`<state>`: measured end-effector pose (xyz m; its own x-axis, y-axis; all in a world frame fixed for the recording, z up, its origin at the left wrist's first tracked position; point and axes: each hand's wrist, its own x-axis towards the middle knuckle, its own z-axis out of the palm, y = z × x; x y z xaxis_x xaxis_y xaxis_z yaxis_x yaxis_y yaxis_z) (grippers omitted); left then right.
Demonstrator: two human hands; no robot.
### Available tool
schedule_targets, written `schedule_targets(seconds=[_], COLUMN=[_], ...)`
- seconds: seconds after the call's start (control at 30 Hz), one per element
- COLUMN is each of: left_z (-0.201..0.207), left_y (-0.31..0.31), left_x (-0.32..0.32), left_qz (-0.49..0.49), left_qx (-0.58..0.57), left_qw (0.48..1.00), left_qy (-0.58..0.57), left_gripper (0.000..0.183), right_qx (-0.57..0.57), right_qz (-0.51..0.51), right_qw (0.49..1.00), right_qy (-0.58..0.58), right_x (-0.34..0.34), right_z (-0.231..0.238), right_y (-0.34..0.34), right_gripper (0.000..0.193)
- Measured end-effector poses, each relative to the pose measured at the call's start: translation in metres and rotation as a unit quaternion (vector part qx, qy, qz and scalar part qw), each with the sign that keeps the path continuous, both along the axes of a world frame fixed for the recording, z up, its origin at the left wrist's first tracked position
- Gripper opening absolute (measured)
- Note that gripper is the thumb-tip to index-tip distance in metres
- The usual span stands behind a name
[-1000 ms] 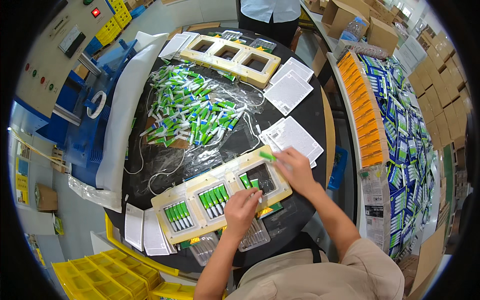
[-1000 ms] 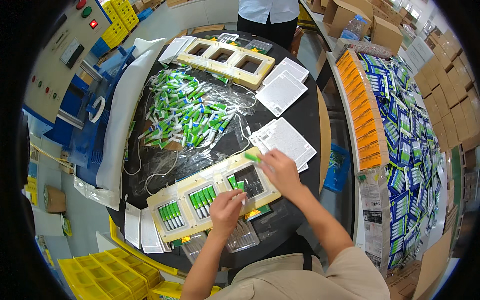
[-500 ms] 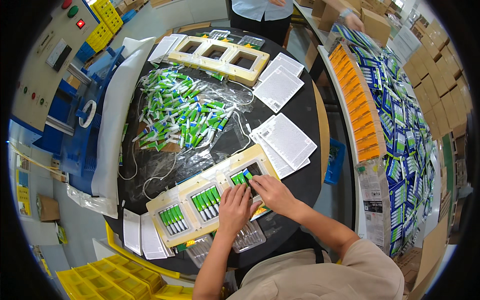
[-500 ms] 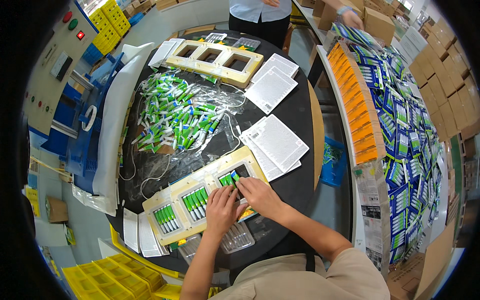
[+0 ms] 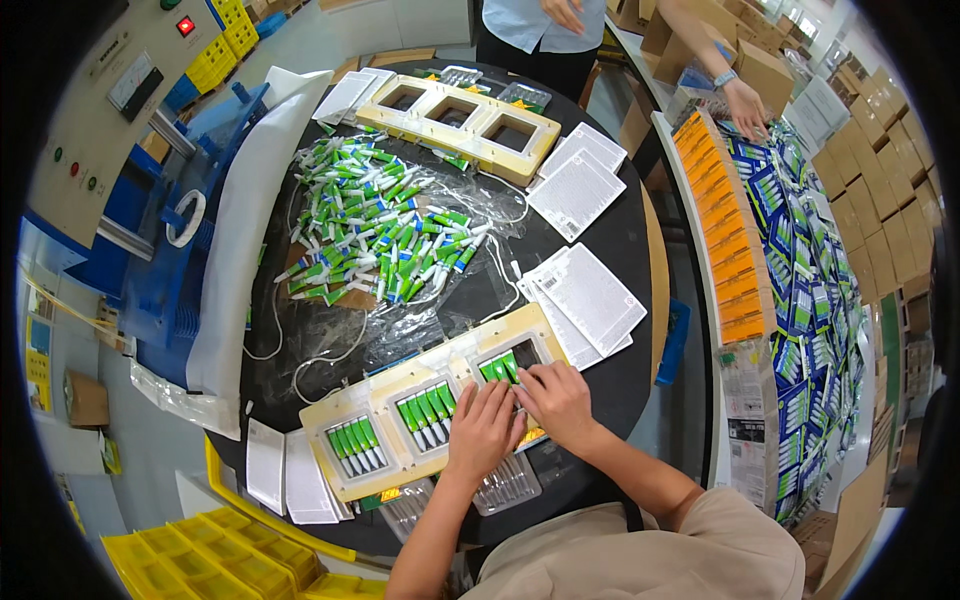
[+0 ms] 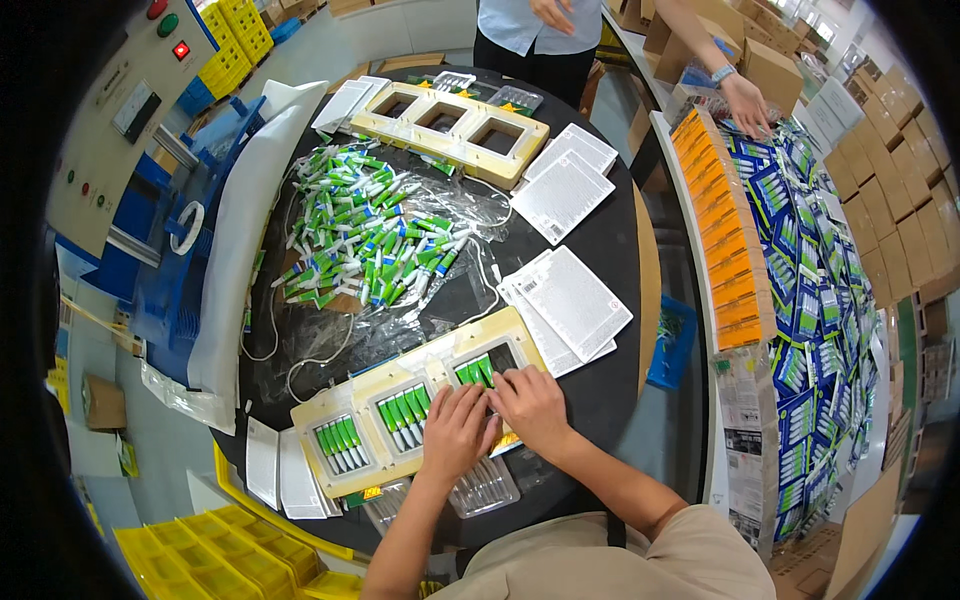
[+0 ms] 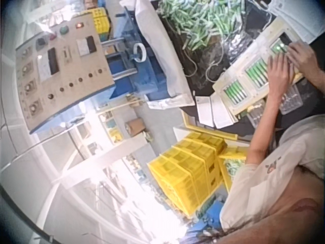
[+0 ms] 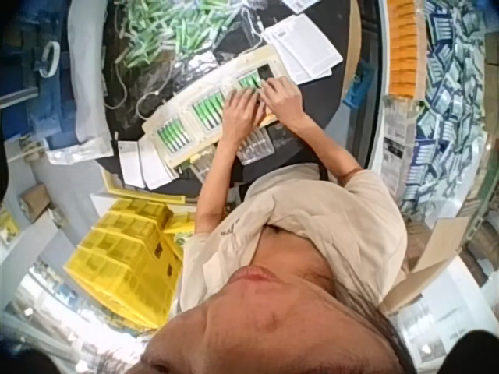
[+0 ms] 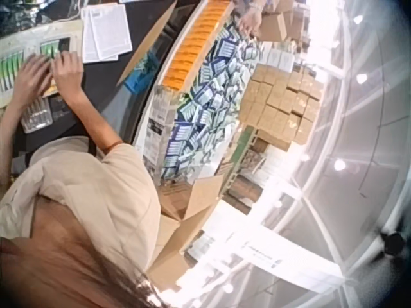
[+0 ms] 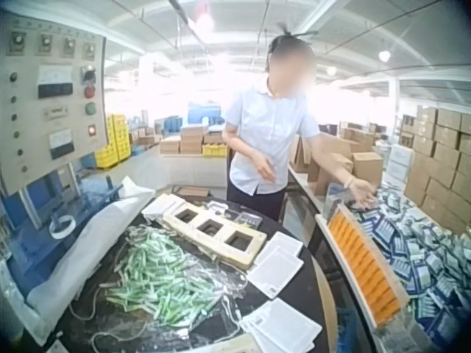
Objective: The person places green cylindrical batteries into a wooden jig, then covers them with white paper sheets and stacks the completed units. The person repeats this cycle multiple times, handling batteries and paper sheets by hand.
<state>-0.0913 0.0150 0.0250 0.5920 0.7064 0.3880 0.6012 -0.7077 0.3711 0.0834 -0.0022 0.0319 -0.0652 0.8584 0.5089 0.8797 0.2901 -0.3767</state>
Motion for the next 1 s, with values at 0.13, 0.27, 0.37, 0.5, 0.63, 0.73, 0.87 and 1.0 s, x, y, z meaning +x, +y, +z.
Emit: schedule_targets(seconds=[0.13,0.27,0.37,0.5,0.63,0.73,0.87,1.0], left_z=[0.012,0.006,-0.010,-0.019,0.008,0.028,0.029,0.015], left_y=[0.033,0.140,0.202,0.215,0.167,0.098,0.023,0.003], left_x=[-0.007,0.007,0.014,0.011,0.000,0.010,0.042,0.055], left_qz=[0.020,0.146,0.163,0.138,0.152,0.101,0.019,-0.015], left_qx=[0.001,0.070,0.021,0.092,-0.002,-0.155,-0.046,-0.030], left_qw=[0.995,0.980,0.983,0.977,0.986,0.940,0.987,0.999], left_qy=[-0.095,-0.113,0.085,0.133,-0.064,-0.285,-0.154,-0.040], left_gripper=[0.029,0.023,0.026,0.008,0.009,0.018,0.025,0.032], right_qx=[-0.001,0.037,-0.071,-0.047,0.000,-0.004,0.002,0.008], right_qz=[-0.044,0.046,0.083,0.080,0.022,-0.002,-0.049,-0.057], right_qw=[0.999,0.986,0.953,0.970,0.999,0.994,0.993,0.993], right_qy=[-0.012,-0.156,-0.284,-0.225,0.039,0.106,0.112,0.105], right_x=[0.016,0.024,0.029,0.051,0.070,0.071,0.070,0.067], right_z=[0.012,-0.002,-0.017,-0.004,0.027,0.033,0.030,0.029], right_y=[0.067,0.202,0.243,0.197,0.079,0.013,-0.030,-0.037], right_gripper=[0.019,0.017,0.013,0.009,0.008,0.015,0.022,0.028])
